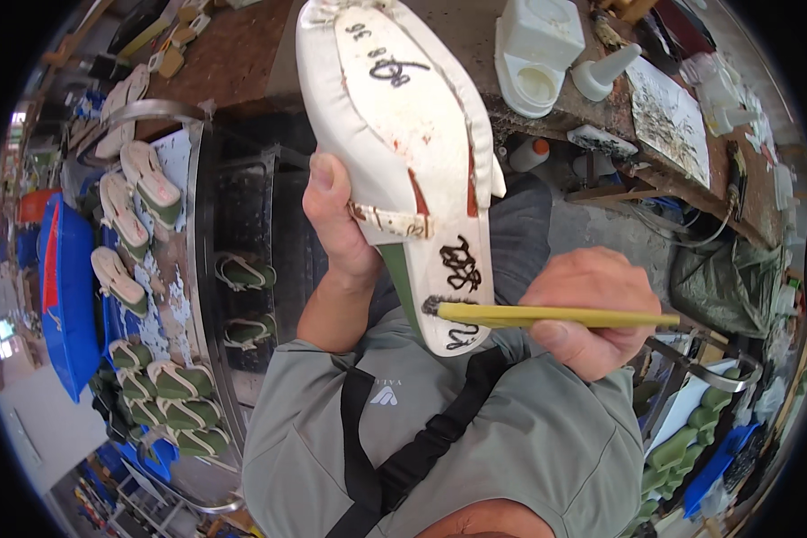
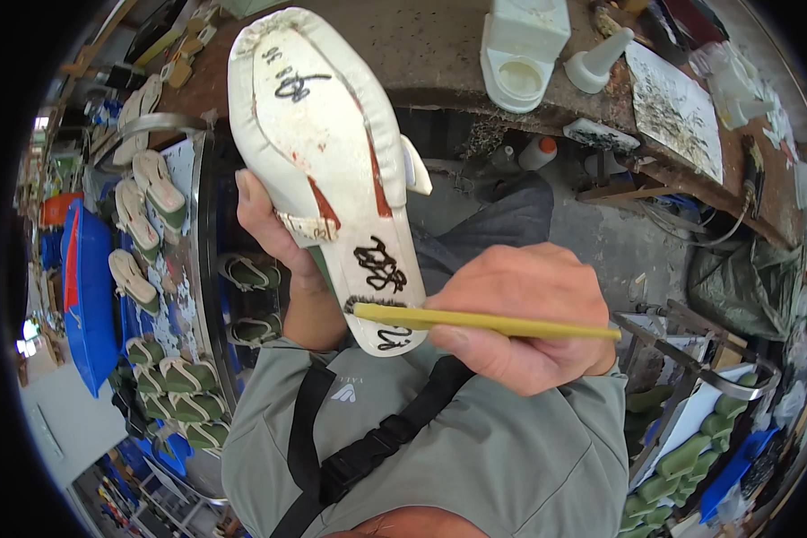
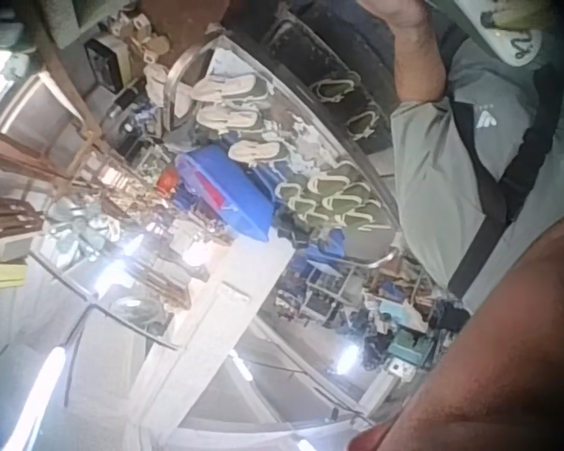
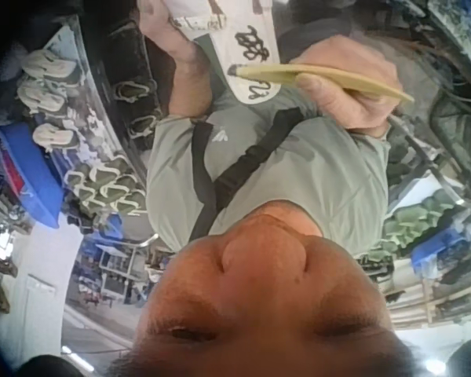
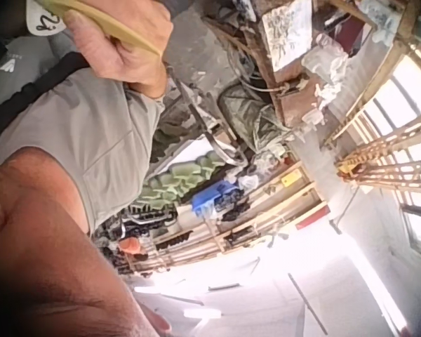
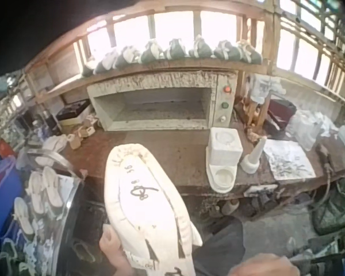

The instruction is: The recorder is applying glue to the bottom and edges of semi-finished shoes using a brush.

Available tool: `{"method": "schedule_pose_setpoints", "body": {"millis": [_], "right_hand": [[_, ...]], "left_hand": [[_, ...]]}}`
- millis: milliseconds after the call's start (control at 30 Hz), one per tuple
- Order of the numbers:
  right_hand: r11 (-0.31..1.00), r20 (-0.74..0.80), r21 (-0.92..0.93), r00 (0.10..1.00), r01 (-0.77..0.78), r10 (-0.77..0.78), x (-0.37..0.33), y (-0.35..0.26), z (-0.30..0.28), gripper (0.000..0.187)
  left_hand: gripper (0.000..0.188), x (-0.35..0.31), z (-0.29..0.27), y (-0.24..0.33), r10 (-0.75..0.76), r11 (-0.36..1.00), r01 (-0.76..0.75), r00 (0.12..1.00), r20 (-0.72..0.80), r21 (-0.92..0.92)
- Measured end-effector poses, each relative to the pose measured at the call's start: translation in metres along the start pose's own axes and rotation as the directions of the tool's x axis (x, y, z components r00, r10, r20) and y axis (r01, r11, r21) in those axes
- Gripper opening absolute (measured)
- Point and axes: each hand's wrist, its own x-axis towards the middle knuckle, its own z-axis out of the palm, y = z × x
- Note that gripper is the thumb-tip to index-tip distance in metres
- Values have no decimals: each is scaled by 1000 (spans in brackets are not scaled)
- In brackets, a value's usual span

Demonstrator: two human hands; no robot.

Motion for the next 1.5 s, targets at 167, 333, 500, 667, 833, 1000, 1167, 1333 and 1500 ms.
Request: {"method": "schedule_pose_setpoints", "body": {"millis": [167,333,500,667,833,1000,1167,1333,1500], "right_hand": [[979,-391,6,900,-206,192,35,-8,-4,15],[976,-430,-216,897,11,-105,39,2,5,16],[984,-205,-176,978,-4,-33,8,-8,17,10],[959,-504,-115,847,-259,168,63,-21,-8,16],[989,-340,-131,934,73,-114,67,-30,-16,23],[981,-629,-147,778,-125,4,83,-32,-29,17],[990,-357,-65,930,-123,93,73,-42,-17,21],[968,-604,-186,797,-169,23,81,-42,-44,17],[934,-334,-347,942,-89,-35,72,-47,-24,15]], "left_hand": [[83,-3,-15,-11,-57,994,57,998,-4,90],[88,-8,-2,-4,-114,985,103,991,-67,-139],[90,-1,-6,-1,-115,978,146,974,195,-152],[94,-7,-10,-4,-71,833,269,919,389,-483],[96,-12,-12,-6,-85,756,376,868,489,-535],[99,-9,-2,2,170,661,379,765,622,-647],[123,-7,-7,-5,56,799,346,772,633,-492],[118,-10,-7,5,-18,735,393,826,564,-553],[126,-1,-9,-11,336,662,346,656,676,-665]]}}
